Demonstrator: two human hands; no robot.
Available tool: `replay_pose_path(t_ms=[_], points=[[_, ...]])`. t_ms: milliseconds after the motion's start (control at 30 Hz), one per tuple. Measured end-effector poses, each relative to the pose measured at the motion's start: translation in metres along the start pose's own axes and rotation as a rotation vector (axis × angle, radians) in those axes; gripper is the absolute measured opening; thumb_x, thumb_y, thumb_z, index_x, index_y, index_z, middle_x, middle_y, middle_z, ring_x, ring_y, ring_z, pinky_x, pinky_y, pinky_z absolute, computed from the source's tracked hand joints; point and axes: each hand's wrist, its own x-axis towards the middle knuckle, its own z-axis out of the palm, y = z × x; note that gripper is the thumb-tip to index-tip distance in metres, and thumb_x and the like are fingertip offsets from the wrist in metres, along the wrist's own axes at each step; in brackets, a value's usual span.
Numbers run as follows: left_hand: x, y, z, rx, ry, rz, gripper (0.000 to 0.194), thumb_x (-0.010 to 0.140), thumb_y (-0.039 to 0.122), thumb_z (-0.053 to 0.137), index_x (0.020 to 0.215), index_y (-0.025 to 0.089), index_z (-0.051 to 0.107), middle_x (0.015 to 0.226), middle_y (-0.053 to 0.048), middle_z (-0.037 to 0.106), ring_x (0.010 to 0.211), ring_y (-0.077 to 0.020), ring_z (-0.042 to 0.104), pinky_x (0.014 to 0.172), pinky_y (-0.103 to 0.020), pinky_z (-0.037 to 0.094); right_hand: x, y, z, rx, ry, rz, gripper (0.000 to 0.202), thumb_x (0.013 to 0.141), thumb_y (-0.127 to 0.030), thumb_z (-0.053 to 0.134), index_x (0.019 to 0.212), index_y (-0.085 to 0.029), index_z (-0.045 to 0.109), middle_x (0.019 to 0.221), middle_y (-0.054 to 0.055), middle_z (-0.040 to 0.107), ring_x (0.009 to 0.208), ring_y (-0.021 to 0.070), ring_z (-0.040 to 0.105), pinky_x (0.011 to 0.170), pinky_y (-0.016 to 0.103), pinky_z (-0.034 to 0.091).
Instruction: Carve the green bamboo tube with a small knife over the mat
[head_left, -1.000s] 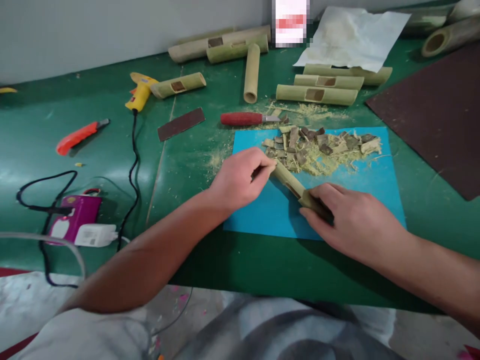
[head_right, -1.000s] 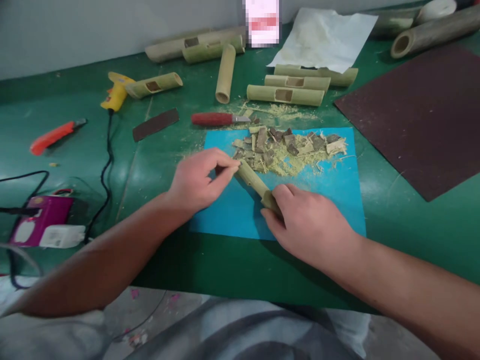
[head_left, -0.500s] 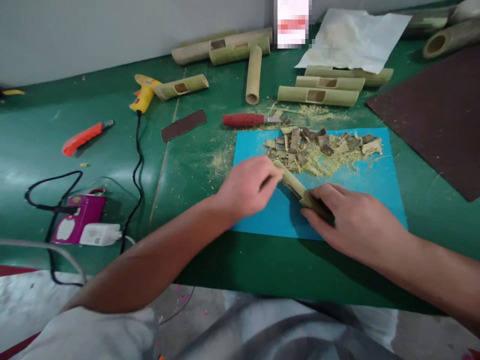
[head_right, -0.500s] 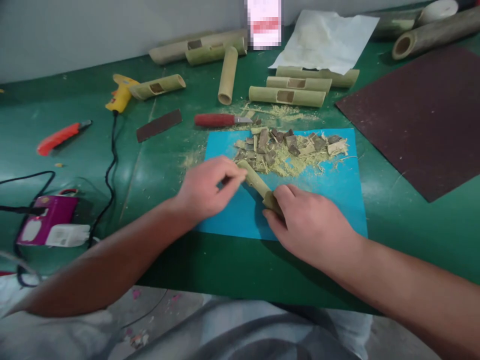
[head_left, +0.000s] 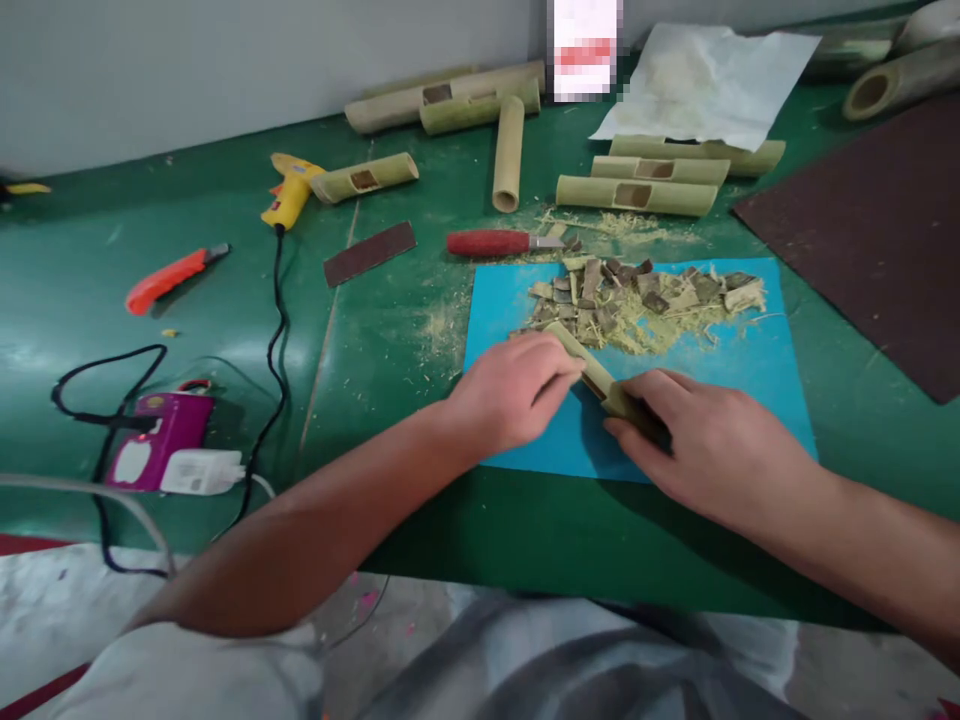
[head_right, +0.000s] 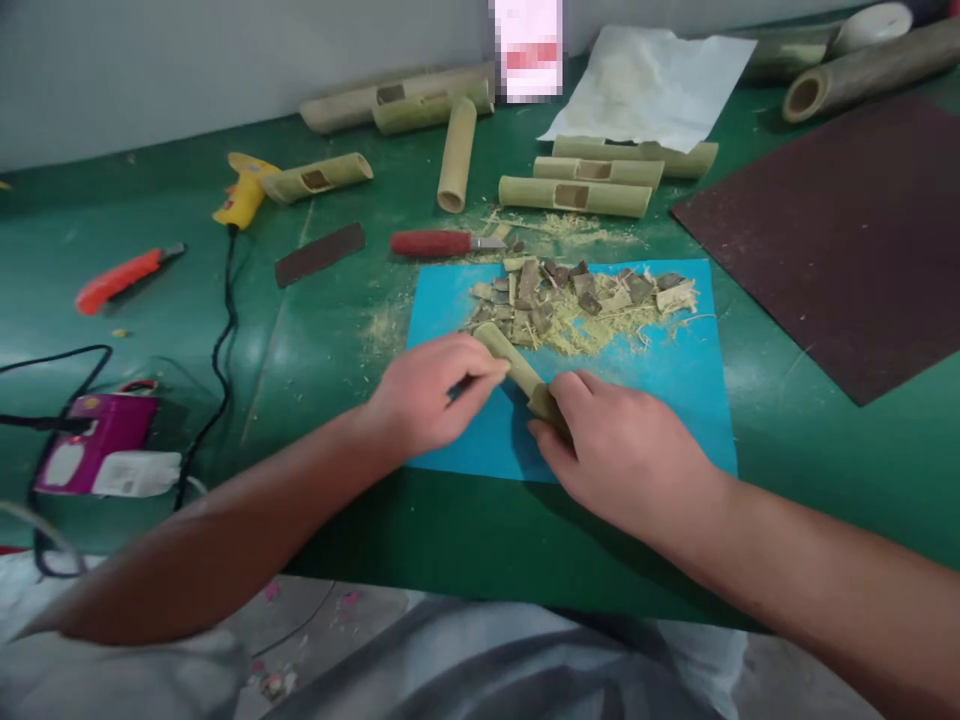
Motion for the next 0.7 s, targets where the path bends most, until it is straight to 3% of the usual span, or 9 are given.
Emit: replay_pose_path(t_ms=[100,233,533,700], points=[[0.0001,-0.0011,0.0008,0.024,0.043,-0.028,0.015,0.098,0.016,0.055,0.083,0.016,0.060,0.078,-0.003,0.064,0.073,-0.0133,0.060,0.068,-0.025,0.047,0.0003,0.0000,0.0004,0.001,0.000,-0.006,0.023,0.093,-0.040,0.050,0.091,-0.019,0.060,0.083,0.005,0.067,0.060,0.0168,0.054,0.053,0.030,0.024],[-0.0012,-0.0002,0.0002,0.012,-0.023,-0.008,0.016,0.098,0.017,0.055,0.083,0.016,0.060,0.076,-0.002,0.062,0.072,-0.0135,0.059,0.067,-0.026,0.046,-0.0005,0.0003,0.0006,-0.007,0.005,-0.004,0.022,0.092,-0.039,0.050,0.091,-0.019,0.060,0.082,0.005,0.066,0.059,0.0168,0.054,0.053,0.030,0.024],[-0.0015,-0.0008,-0.0003,0.038,0.011,-0.042,0.017,0.099,0.019,0.054,0.083,0.017,0.060,0.077,-0.003,0.063,0.072,-0.0136,0.059,0.067,-0.026,0.048,-0.0007,0.0018,0.0015,-0.001,0.017,-0.015,0.023,0.093,-0.040,0.050,0.091,-0.019,0.061,0.084,0.005,0.067,0.059,0.0159,0.054,0.052,0.030,0.023],[-0.0014,-0.0006,0.0000,0.030,-0.001,0.010,0.017,0.099,0.018,0.053,0.083,0.016,0.060,0.076,-0.003,0.063,0.073,-0.0143,0.060,0.069,-0.027,0.049,-0.0015,0.0026,0.0025,-0.007,0.027,-0.020,0.023,0.093,-0.040,0.051,0.092,-0.019,0.061,0.083,0.005,0.067,0.060,0.0166,0.055,0.052,0.030,0.022]])
